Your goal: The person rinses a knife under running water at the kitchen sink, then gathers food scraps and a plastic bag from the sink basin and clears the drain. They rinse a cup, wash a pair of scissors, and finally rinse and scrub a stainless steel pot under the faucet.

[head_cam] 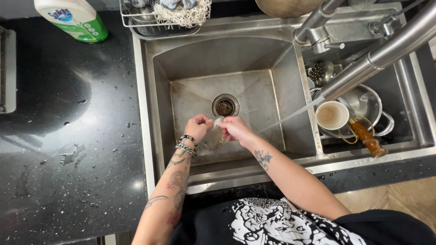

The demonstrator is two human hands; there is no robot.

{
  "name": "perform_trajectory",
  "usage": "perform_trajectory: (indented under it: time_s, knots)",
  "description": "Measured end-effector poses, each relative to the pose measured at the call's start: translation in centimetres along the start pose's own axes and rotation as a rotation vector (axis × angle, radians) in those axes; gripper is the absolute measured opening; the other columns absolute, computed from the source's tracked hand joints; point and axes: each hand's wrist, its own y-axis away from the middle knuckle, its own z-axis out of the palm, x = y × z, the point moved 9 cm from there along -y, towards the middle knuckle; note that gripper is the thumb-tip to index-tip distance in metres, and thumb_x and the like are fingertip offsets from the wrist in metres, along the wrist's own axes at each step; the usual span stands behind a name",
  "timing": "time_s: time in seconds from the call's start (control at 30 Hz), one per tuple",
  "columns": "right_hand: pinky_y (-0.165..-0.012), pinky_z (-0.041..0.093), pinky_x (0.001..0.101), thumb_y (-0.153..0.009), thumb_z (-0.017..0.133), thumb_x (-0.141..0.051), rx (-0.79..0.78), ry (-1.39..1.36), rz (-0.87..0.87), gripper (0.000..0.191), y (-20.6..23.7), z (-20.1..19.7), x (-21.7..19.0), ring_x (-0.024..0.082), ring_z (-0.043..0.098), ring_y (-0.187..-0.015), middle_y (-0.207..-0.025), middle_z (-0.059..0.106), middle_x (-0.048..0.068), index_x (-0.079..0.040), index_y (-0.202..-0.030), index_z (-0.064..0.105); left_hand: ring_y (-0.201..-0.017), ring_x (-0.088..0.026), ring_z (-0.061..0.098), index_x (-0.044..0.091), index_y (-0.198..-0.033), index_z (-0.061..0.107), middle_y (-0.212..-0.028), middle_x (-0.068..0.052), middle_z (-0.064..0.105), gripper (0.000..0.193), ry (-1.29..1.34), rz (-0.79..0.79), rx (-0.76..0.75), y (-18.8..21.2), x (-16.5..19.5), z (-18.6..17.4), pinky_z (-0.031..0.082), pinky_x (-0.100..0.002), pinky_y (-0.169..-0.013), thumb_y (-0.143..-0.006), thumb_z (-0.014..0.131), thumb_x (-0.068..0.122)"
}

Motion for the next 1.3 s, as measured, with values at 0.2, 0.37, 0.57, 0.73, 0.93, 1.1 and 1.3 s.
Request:
perform_trajectory:
  time_s: [0.2,0.37,0.57,0.73,0.93,1.1,1.3]
  knots:
    - [-0.066,0.055,0.0329,-0.088,0.066,-0.023,0.188,0.647,-0.09,0.019,-0.3,-4.1,1.5,0.022,0.073,-0.067,-0.073,0.075,0.014,-0.009,-0.078,0.073,-0.074,-0.022,0.072,0.008,-0.082,0.072,-0.076,-0.008,0.074,0.015,-0.16,-0.018,0.176,-0.8,-1.2,-2.9,0.056,-0.035,-0.072,-0.082,0.076,0.022]
    - [-0.078,0.059,0.0407,-0.082,0.063,-0.024,0.18,1.012,-0.019,0.026,-1.9,-5.9,2.9,0.029,0.073,-0.074,-0.073,0.075,0.015,-0.004,-0.075,0.078,-0.096,-0.042,0.069,0.011,-0.097,0.072,-0.098,-0.02,0.072,0.011,-0.56,-0.011,0.244,0.6,0.4,-2.1,0.057,-0.049,-0.082,-0.088,0.067,0.016]
    - [-0.077,0.059,0.0391,-0.086,0.062,-0.028,0.318,0.727,0.064,0.031,-1.4,-6.5,0.9,0.027,0.077,-0.068,-0.064,0.071,0.012,-0.002,-0.07,0.071,-0.098,-0.044,0.067,0.015,-0.103,0.068,-0.104,-0.02,0.069,0.014,-0.55,0.032,0.311,1.7,5.6,-3.2,0.055,-0.054,-0.08,-0.089,0.066,0.016]
    - [-0.061,0.056,0.0357,-0.087,0.06,-0.03,0.315,0.434,-0.226,0.035,-1.0,-4.8,-8.5,0.017,0.069,-0.054,-0.057,0.068,0.007,-0.004,-0.067,0.07,-0.091,-0.042,0.068,0.013,-0.092,0.062,-0.097,-0.015,0.07,0.01,-0.472,0.266,0.425,1.2,12.5,-7.4,0.054,-0.055,-0.074,-0.083,0.065,0.009]
    - [-0.059,0.056,0.0289,-0.097,0.059,-0.025,0.1,0.202,-0.568,0.024,-1.2,1.4,-17.2,0.014,0.07,-0.064,-0.073,0.072,0.005,-0.005,-0.089,0.07,-0.092,-0.042,0.068,0.009,-0.106,0.056,-0.105,-0.016,0.068,0.018,-0.613,0.439,0.585,1.8,18.3,-10.9,0.053,-0.056,-0.069,-0.105,0.064,0.025]
    - [-0.064,0.057,0.0271,-0.103,0.059,-0.031,-0.055,0.122,-0.415,0.025,-2.4,3.1,-14.1,0.013,0.071,-0.08,-0.094,0.074,0.005,-0.007,-0.106,0.068,-0.086,-0.046,0.068,-0.001,-0.116,0.047,-0.106,-0.028,0.064,0.047,-0.647,0.485,0.481,1.8,17.0,-8.4,0.055,-0.054,-0.065,-0.09,0.068,0.032]
    - [-0.062,0.058,0.0281,-0.099,0.066,-0.021,-0.017,-0.871,0.151,0.013,-2.0,-5.1,0.0,0.017,0.068,-0.079,-0.089,0.071,0.001,-0.009,-0.101,0.068,-0.096,-0.04,0.07,0.004,-0.11,0.058,-0.098,-0.022,0.073,0.038,-0.508,0.33,0.035,1.5,9.7,2.4,0.056,-0.048,-0.084,-0.092,0.067,0.036]
